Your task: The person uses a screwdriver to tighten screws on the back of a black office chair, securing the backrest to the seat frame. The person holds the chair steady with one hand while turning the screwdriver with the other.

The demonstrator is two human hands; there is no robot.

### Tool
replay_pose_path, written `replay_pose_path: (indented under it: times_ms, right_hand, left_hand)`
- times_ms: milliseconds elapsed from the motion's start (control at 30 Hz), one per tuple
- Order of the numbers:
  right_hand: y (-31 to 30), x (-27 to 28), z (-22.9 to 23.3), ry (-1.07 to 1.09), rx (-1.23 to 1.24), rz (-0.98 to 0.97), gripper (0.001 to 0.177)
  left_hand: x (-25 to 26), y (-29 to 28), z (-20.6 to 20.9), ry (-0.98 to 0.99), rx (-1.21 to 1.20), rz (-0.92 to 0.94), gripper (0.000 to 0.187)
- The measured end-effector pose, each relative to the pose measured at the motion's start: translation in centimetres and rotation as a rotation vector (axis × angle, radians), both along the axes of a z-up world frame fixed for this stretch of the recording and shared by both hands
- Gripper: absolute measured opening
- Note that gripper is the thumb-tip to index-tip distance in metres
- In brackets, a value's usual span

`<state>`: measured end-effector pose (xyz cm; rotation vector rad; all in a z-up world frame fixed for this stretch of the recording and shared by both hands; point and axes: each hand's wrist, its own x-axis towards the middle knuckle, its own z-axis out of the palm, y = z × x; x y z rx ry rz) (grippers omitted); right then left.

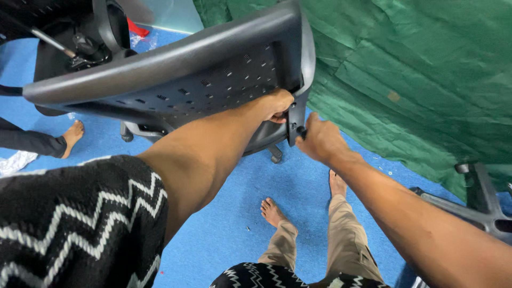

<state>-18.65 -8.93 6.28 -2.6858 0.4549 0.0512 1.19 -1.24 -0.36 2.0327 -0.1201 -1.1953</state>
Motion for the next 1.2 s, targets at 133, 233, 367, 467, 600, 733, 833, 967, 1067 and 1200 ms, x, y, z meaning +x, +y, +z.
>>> replay_pose_path:
  times_ms: [133,233,367,467,600,733,833,967,1067,1200]
  right_hand:
    - [-2.9,-0.7,-1.7,-0.045,0.493,-0.332,0.044]
    - [-4.9,0.0,-4.3,-0.062,1.069,-0.615,0.041]
    - [-5.7,0.3,-5.2,-0.014,1.368,-0.802,0.042]
    - [-4.7,-0.7,-3.6,-0.022,0.784,-0.447,0.037]
    - [-3.9,-1.7,0.7,-0.096,0.238,0.122,0.047]
    - [-4.6,-1.6,2.2,0.029,0.176,-0.156,0.052]
    - [-4.8,-1.2,1.1,0.090,0.479,-0.414,0.046]
    - [-4.6,-0.3,-1.1,0.084,1.115,-0.790,0.047]
    - [-5.0,0.6,-1.3,0.144,1.357,-0.993,0.049]
    - [-5.1,0.2,-0.4,0.247,0.904,-0.615,0.063]
  left_hand:
    - [-0.2,0.4,-0.4,0.042,-0.039,-0.021,0.019]
    - [-0.5,0.9,-0.9,0.063,-0.066,0.003,0.033]
    - [-0.4,0.9,-1.6,0.105,-0.109,0.015,0.042]
    - [-0.3,0.8,-2.4,0.104,-0.127,0.024,0.044]
    - [-1.0,0.3,-2.4,0.095,-0.101,0.147,0.050]
    - [-1.5,-0.6,-1.7,0.045,-0.072,0.152,0.042]
    - [-1.8,-0.6,-1.2,0.028,-0.042,0.152,0.042]
    - [-2.0,-0.4,-1.1,0.035,-0.020,0.114,0.049]
    - [-1.9,0.3,-0.7,0.063,-0.011,0.094,0.064]
    - [-1.8,0.3,-0.4,0.118,0.010,0.037,0.076]
